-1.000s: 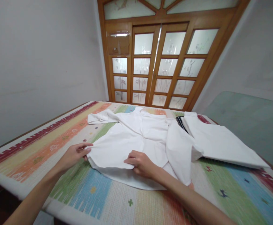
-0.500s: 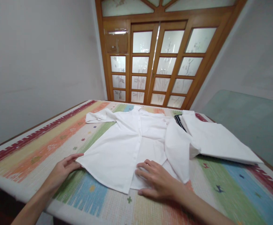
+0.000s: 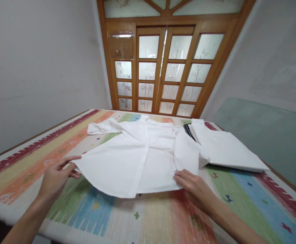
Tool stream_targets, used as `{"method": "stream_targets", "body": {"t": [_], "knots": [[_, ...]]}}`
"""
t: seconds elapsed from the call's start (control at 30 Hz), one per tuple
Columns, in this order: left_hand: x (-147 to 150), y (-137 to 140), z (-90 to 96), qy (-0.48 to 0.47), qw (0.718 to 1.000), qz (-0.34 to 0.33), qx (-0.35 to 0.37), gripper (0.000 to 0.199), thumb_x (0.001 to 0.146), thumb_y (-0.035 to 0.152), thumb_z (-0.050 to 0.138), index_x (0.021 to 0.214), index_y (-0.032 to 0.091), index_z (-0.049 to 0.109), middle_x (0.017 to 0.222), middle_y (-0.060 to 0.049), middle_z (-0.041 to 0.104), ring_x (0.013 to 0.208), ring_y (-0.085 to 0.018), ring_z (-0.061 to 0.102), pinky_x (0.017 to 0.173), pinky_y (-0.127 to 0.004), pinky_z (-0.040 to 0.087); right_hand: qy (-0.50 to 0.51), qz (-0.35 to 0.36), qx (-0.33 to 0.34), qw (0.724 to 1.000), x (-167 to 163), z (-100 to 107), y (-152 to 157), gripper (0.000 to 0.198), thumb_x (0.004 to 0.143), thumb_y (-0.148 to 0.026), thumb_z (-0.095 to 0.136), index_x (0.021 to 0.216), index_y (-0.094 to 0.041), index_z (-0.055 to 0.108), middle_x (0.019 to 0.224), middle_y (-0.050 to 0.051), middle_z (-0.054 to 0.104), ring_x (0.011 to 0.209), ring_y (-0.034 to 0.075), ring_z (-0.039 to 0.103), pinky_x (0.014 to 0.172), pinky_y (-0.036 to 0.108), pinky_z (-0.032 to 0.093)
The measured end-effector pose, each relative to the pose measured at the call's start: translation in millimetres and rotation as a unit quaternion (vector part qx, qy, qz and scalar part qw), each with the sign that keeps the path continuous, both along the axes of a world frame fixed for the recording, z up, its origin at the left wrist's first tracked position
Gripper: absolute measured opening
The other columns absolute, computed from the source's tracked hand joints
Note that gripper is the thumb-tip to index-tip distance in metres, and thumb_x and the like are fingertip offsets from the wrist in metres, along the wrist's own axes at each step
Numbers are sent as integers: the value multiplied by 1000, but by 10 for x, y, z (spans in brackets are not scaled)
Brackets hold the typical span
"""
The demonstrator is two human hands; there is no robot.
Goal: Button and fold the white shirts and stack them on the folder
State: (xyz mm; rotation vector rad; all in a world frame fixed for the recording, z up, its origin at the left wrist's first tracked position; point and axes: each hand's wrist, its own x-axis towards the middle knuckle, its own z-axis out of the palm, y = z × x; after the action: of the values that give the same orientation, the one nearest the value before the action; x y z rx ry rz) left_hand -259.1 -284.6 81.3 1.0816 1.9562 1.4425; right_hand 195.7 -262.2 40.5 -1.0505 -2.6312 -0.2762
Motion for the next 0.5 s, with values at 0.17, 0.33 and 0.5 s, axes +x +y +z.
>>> {"method": "stream_targets", "body": {"t": [0.17, 0.33, 0.5], "knots": [[-130, -89, -27, 108, 993, -8, -38, 36, 60, 49, 60, 85, 23, 68, 44, 4, 57, 44, -19, 56, 51, -29, 48, 107, 13, 7, 994, 241, 150, -223, 50, 78, 1, 33, 111, -23, 62, 106, 8, 70, 97, 17, 66, 80, 30, 55], [-303, -114, -329, 268, 945, -158, -97, 32, 60, 48, 55, 75, 25, 72, 58, -1, 66, 54, -21, 59, 57, -31, 46, 48, 36, -48, 997, 243, 9, -513, 35, 85, -9, 41, 101, -27, 67, 94, 8, 71, 80, 17, 68, 67, 28, 55], [-394, -117, -366, 338, 888, -266, -160, 34, 62, 41, 54, 84, 26, 75, 61, -2, 65, 59, -23, 59, 60, -31, 45, 48, -3, -90, 995, 349, 141, -503, 16, 88, -35, 56, 94, -28, 68, 92, 8, 70, 81, 21, 67, 70, 30, 54]]}}
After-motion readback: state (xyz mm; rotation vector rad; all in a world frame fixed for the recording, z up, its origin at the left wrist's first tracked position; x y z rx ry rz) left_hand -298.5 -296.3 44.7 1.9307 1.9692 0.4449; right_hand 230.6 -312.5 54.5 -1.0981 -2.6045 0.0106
